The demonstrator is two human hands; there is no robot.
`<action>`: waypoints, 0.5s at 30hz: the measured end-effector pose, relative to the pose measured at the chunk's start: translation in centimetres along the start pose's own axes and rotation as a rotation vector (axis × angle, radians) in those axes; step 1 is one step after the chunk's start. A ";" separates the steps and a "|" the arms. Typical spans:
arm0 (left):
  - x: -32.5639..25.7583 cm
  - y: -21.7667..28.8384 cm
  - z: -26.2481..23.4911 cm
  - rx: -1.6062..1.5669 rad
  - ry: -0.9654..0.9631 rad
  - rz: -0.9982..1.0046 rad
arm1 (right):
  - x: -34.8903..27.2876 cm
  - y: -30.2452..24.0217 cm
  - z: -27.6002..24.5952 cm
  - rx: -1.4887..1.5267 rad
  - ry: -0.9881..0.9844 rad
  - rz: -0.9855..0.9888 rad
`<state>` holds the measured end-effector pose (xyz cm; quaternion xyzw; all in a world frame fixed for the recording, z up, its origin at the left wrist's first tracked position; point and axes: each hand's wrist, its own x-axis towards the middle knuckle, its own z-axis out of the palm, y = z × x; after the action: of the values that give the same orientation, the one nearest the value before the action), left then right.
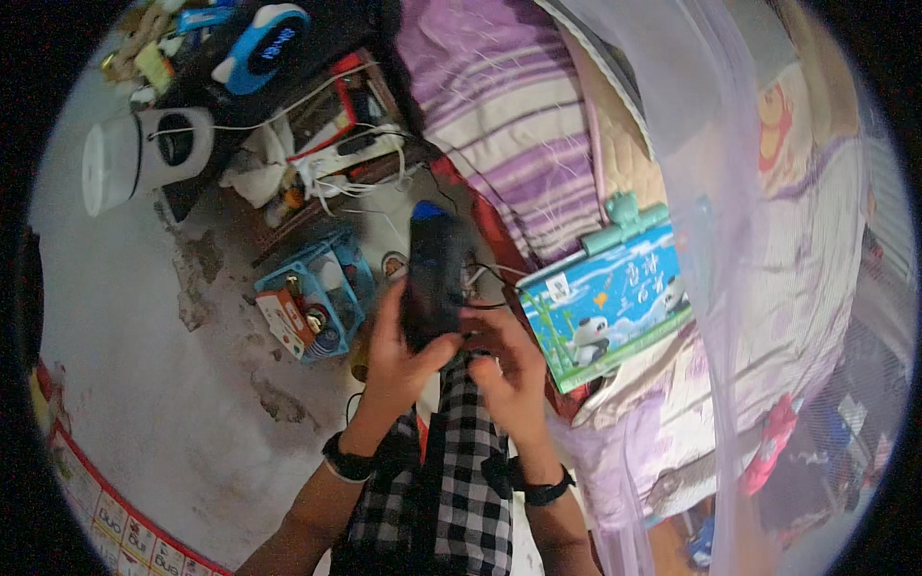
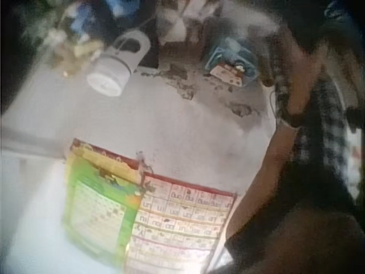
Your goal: The person handles a handheld game console and a plastic bag before taking two headlamps to a counter to disassemble and clean them.
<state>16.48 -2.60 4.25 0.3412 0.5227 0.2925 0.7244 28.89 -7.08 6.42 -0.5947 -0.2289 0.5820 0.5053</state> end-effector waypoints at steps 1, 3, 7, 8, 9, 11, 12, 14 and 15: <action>1.1 0.5 0.3 0.155 -0.016 0.118 | 0.5 0.2 0.0 0.032 0.046 0.002; 3.4 2.7 0.9 0.518 -0.006 0.389 | 2.9 -1.1 0.1 -0.189 0.065 0.012; 6.8 4.1 0.1 0.473 -0.129 0.539 | 11.0 -1.7 -0.7 0.028 0.244 -0.002; 7.5 3.9 -0.9 0.459 -0.107 0.458 | 13.6 -0.5 -1.5 -0.112 0.323 -0.163; 8.2 3.1 -1.8 0.429 -0.090 0.379 | 16.1 1.0 -2.9 -0.266 0.404 -0.329; 10.1 0.1 -4.9 0.140 0.045 0.166 | 20.6 3.8 -5.3 -0.197 0.542 -0.357; 11.0 -0.5 -6.9 0.061 0.175 0.047 | 22.3 5.7 -8.4 -0.409 0.531 -0.295; 12.0 -0.9 -12.2 -0.098 0.393 -0.119 | 22.2 6.5 -5.4 -0.664 0.751 -0.387; 13.0 -2.0 -14.8 -0.221 0.437 -0.087 | 22.1 7.5 -4.9 -0.747 0.854 -0.440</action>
<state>6.09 9.19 -7.85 0.1659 0.6461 0.3833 0.6388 35.88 7.40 -11.22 -0.8513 -0.3122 0.0542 0.4182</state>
